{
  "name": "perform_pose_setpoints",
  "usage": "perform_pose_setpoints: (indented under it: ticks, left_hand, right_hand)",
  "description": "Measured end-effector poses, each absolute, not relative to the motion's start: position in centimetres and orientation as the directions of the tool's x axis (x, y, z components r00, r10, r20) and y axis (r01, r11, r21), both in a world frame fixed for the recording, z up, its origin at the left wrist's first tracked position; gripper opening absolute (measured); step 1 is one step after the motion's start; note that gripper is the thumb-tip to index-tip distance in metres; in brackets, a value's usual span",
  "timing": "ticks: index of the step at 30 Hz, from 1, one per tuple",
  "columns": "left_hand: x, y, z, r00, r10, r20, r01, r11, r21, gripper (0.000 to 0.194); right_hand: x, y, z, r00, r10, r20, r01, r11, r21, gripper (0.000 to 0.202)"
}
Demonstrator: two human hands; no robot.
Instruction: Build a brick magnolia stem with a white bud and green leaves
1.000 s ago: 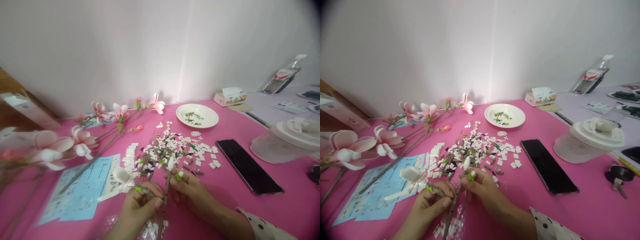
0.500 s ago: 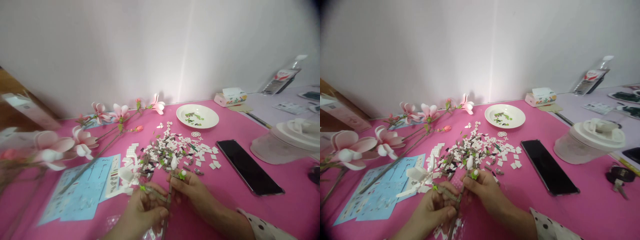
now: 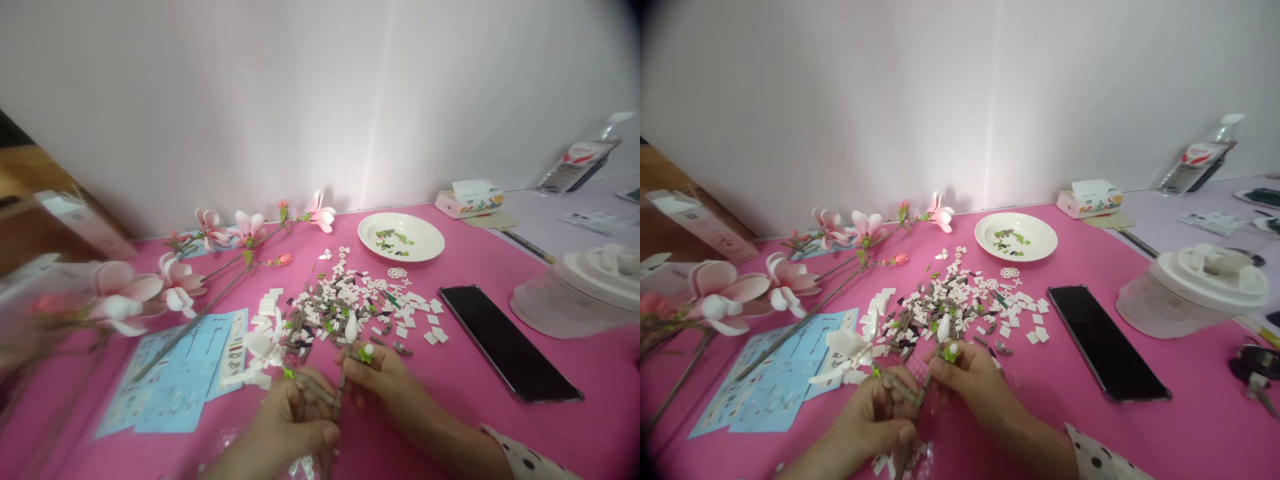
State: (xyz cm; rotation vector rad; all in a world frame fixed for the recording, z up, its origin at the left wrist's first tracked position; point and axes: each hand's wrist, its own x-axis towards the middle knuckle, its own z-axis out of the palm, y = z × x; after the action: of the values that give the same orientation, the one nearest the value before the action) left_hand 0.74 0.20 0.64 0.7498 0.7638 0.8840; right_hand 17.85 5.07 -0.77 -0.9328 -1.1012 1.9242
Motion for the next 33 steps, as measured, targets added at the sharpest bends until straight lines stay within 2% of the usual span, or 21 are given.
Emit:
perform_pose_setpoints:
  ticks: [8, 14, 19, 27, 33]
  left_hand:
    - [-0.1, 0.6, 0.0, 0.403, 0.886, -0.23, -0.392, 0.394, 0.831, 0.032]
    - [-0.8, 1.2, -0.8, 0.261, 0.952, -0.157, -0.426, 0.26, 0.867, 0.043]
    - [-1.5, 1.5, -0.6, 0.167, 0.978, -0.124, -0.391, 0.181, 0.902, 0.04]
    - [-5.3, 1.0, 0.7, 0.141, 0.969, -0.203, -0.213, 0.23, 0.95, 0.031]
    - [-9.6, -0.8, 0.6, 0.104, 0.952, -0.287, -0.129, 0.299, 0.945, 0.032]
  right_hand:
    - [18.0, 5.6, -1.6, -0.509, 0.835, -0.209, -0.217, -0.36, -0.907, 0.032]
    - [17.7, 6.0, -2.3, -0.52, 0.827, -0.212, -0.257, -0.388, -0.885, 0.047]
    - [17.6, 6.2, -2.2, -0.486, 0.845, -0.222, -0.266, -0.385, -0.884, 0.048]
    - [17.2, 6.4, -2.4, -0.505, 0.835, -0.218, -0.29, -0.402, -0.869, 0.054]
    - [17.1, 6.1, -2.2, -0.514, 0.825, -0.235, -0.292, -0.426, -0.856, 0.048]
